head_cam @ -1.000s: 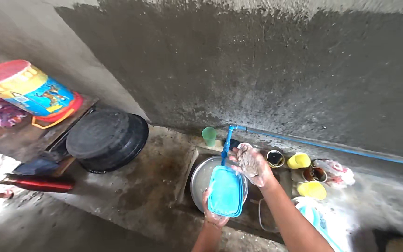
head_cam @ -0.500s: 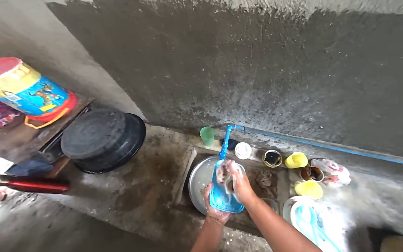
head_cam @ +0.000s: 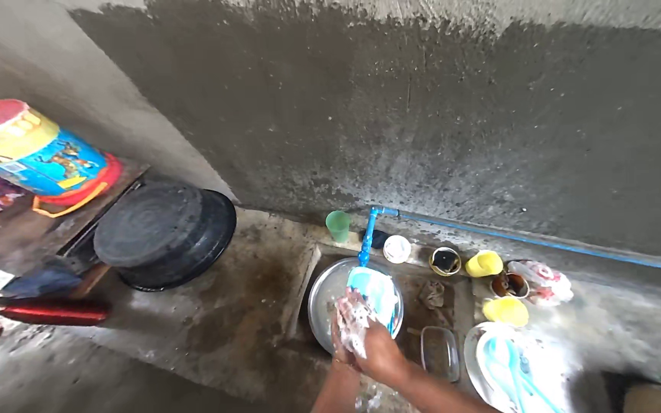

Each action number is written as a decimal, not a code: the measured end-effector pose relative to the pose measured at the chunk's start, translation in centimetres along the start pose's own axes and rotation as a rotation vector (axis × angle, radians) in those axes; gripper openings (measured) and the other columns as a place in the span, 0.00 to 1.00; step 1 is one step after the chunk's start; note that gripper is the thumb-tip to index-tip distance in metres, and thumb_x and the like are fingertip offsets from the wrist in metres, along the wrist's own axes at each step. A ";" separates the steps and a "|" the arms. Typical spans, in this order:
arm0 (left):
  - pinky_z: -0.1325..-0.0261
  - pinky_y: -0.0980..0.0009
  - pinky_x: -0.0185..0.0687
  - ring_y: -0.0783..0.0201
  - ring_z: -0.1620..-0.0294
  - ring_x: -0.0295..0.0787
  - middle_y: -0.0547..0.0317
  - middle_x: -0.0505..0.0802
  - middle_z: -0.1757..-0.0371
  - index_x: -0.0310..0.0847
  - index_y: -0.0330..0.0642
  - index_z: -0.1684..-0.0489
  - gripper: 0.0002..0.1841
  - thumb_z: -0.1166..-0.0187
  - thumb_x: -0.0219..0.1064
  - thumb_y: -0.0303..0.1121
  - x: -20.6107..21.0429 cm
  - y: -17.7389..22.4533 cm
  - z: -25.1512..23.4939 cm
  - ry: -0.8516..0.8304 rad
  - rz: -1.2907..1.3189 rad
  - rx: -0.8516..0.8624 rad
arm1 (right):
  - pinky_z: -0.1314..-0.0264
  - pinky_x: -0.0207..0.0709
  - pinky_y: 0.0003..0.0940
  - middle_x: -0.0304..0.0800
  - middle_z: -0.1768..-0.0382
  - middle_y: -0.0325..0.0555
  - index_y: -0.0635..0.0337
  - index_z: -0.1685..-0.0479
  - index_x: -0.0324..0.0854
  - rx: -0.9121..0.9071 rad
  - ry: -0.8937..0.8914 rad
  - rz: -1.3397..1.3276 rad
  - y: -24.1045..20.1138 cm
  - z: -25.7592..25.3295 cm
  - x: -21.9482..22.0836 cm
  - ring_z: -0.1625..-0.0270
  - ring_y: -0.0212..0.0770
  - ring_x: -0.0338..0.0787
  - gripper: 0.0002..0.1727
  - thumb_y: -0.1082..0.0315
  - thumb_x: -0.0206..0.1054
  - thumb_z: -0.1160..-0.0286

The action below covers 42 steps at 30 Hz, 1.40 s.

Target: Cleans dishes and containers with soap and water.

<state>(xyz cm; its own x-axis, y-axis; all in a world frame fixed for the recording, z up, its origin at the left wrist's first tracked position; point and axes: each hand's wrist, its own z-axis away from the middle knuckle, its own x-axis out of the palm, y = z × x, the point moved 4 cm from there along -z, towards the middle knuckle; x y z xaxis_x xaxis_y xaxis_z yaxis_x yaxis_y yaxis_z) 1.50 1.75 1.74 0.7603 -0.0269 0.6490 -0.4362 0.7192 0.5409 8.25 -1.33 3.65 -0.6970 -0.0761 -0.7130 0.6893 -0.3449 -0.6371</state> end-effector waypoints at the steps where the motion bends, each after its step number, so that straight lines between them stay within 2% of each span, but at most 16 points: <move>1: 0.52 0.70 0.89 0.71 0.50 0.92 0.63 0.94 0.51 0.79 0.52 0.40 0.29 0.09 0.33 0.56 -0.4 -0.8 -1.1 -0.050 0.122 -0.024 | 0.14 0.62 0.58 0.79 0.25 0.70 0.74 0.24 0.75 0.051 -0.041 -0.002 0.4 -0.4 -0.3 0.18 0.65 0.75 0.31 0.57 0.64 0.19; 4: 0.43 0.53 0.90 0.56 0.44 0.93 0.53 0.95 0.47 0.84 0.49 0.40 0.28 0.23 0.61 0.61 -0.5 -2.5 -2.2 -0.404 0.320 -0.154 | 0.07 0.51 0.55 0.67 0.13 0.61 0.65 0.13 0.64 0.128 0.145 0.002 3.0 -4.0 -2.7 0.09 0.58 0.62 0.33 0.56 0.55 0.13; 6: 0.43 0.54 0.90 0.56 0.43 0.92 0.53 0.94 0.46 0.83 0.48 0.39 0.27 0.19 0.56 0.60 -0.2 -2.5 -2.2 -0.369 0.300 -0.155 | 0.07 0.51 0.53 0.65 0.13 0.62 0.67 0.13 0.64 0.129 0.143 -0.053 2.6 -3.5 -2.8 0.09 0.57 0.61 0.33 0.58 0.56 0.14; 9: 0.49 0.66 0.91 0.68 0.47 0.93 0.62 0.94 0.49 0.79 0.53 0.37 0.32 0.09 0.29 0.58 -0.3 -1.4 -2.2 -0.164 0.180 -0.119 | 0.06 0.48 0.52 0.66 0.14 0.65 0.73 0.15 0.65 0.042 0.011 -0.090 0.5 -0.5 -0.6 0.09 0.58 0.61 0.34 0.60 0.60 0.17; 12: 0.47 0.58 0.92 0.59 0.47 0.94 0.54 0.95 0.49 0.81 0.48 0.39 0.24 0.13 0.48 0.55 -1.0 -1.8 -1.9 -0.252 0.139 -0.176 | 0.06 0.43 0.61 0.69 0.15 0.65 0.70 0.15 0.66 0.082 0.143 -0.071 2.9 -2.7 -1.5 0.09 0.61 0.62 0.33 0.57 0.55 0.13; 14: 0.46 0.57 0.91 0.58 0.48 0.93 0.51 0.93 0.47 0.72 0.46 0.31 0.20 0.19 0.56 0.41 -0.6 -1.9 -1.4 -0.280 -0.048 -0.224 | 0.17 0.68 0.58 0.85 0.29 0.61 0.62 0.25 0.80 0.176 0.262 -0.157 5.0 -5.3 -4.0 0.23 0.59 0.81 0.27 0.53 0.57 0.12; 16: 0.44 0.58 0.90 0.59 0.47 0.92 0.50 0.91 0.43 0.62 0.39 0.20 0.33 0.32 0.59 0.19 0.0 -1.3 -1.5 -0.377 -0.371 -0.273 | 0.28 0.78 0.58 0.92 0.44 0.63 0.66 0.40 0.87 0.167 0.270 -0.195 5.3 -5.5 -5.2 0.36 0.60 0.89 0.25 0.51 0.64 0.18; 19: 0.52 0.68 0.88 0.68 0.59 0.91 0.59 0.93 0.60 0.80 0.36 0.50 0.16 0.35 0.69 0.14 0.4 -0.2 -1.8 -0.273 -0.835 -0.251 | 0.35 0.82 0.56 0.94 0.55 0.64 0.73 0.57 0.90 -0.134 0.416 -0.167 2.4 -2.8 -4.3 0.45 0.60 0.93 0.20 0.60 0.75 0.34; 20: 0.48 0.68 0.88 0.69 0.56 0.90 0.59 0.92 0.58 0.81 0.35 0.48 0.16 0.34 0.70 0.16 0.3 0.1 -1.7 -0.246 -0.892 -0.221 | 0.38 0.84 0.55 0.95 0.58 0.61 0.71 0.63 0.91 -0.236 0.533 -0.168 2.2 -2.4 -4.0 0.49 0.58 0.95 0.18 0.60 0.75 0.36; 23: 0.43 0.66 0.89 0.65 0.49 0.91 0.50 0.91 0.47 0.71 0.30 0.31 0.27 0.33 0.66 0.13 0.1 0.4 -1.1 -0.174 -0.793 -0.163 | 0.28 0.79 0.57 0.93 0.48 0.65 0.73 0.50 0.90 -0.080 0.581 -0.243 4.8 -3.2 -4.7 0.39 0.61 0.91 0.20 0.61 0.74 0.30; 25: 0.45 0.67 0.89 0.65 0.51 0.91 0.49 0.91 0.48 0.72 0.30 0.31 0.25 0.32 0.66 0.14 0.1 0.3 -0.9 -0.165 -0.809 -0.173 | 0.27 0.79 0.54 0.93 0.46 0.62 0.70 0.46 0.89 0.048 0.606 -0.296 6.8 -4.2 -5.3 0.38 0.58 0.91 0.20 0.60 0.69 0.22; 30: 0.44 0.71 0.85 0.71 0.52 0.88 0.55 0.90 0.52 0.77 0.31 0.39 0.16 0.25 0.67 0.20 0.7 0.4 -1.2 -0.180 -1.046 -0.149 | 0.22 0.75 0.57 0.95 0.43 0.58 0.66 0.48 0.92 -0.282 0.613 -0.211 3.8 -2.1 -2.4 0.33 0.57 0.91 0.19 0.60 0.74 0.31; 36: 0.46 0.67 0.89 0.66 0.51 0.91 0.48 0.91 0.47 0.71 0.28 0.29 0.27 0.32 0.66 0.14 0.8 -1.3 -0.2 -0.174 -0.803 -0.104 | 0.28 0.77 0.55 0.92 0.47 0.65 0.72 0.46 0.87 0.269 0.485 -0.377 8.4 -3.9 -5.5 0.38 0.59 0.90 0.23 0.57 0.73 0.25; 38: 0.50 0.66 0.89 0.65 0.56 0.90 0.51 0.91 0.53 0.75 0.30 0.37 0.23 0.34 0.65 0.13 1.2 -1.2 -0.6 -0.202 -0.827 -0.206 | 0.30 0.77 0.62 0.93 0.48 0.67 0.72 0.47 0.89 0.110 0.372 -0.156 6.2 -2.9 -5.1 0.38 0.64 0.90 0.24 0.57 0.75 0.33; 40: 0.49 0.67 0.88 0.66 0.57 0.90 0.55 0.92 0.58 0.77 0.33 0.46 0.19 0.36 0.68 0.12 0.9 -1.1 -0.8 -0.184 -0.818 -0.241 | 0.42 0.84 0.62 0.96 0.57 0.62 0.70 0.60 0.92 -0.189 0.495 -0.036 3.6 -1.6 -3.7 0.49 0.62 0.95 0.20 0.58 0.79 0.42; 42: 0.46 0.65 0.89 0.65 0.55 0.91 0.53 0.92 0.56 0.76 0.32 0.43 0.18 0.31 0.65 0.12 0.6 -1.3 -0.9 -0.148 -0.690 -0.194 | 0.33 0.81 0.59 0.95 0.52 0.64 0.71 0.55 0.91 -0.168 0.505 -0.097 4.1 -2.0 -3.2 0.43 0.62 0.93 0.21 0.59 0.76 0.35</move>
<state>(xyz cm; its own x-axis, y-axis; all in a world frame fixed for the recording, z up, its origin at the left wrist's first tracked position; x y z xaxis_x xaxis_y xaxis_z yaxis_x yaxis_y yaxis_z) 2.95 1.44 0.92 0.7524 -0.6021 0.2671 0.2225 0.6140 0.7573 13.69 -0.64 2.81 -0.6058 0.4224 -0.6742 0.6772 -0.1709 -0.7156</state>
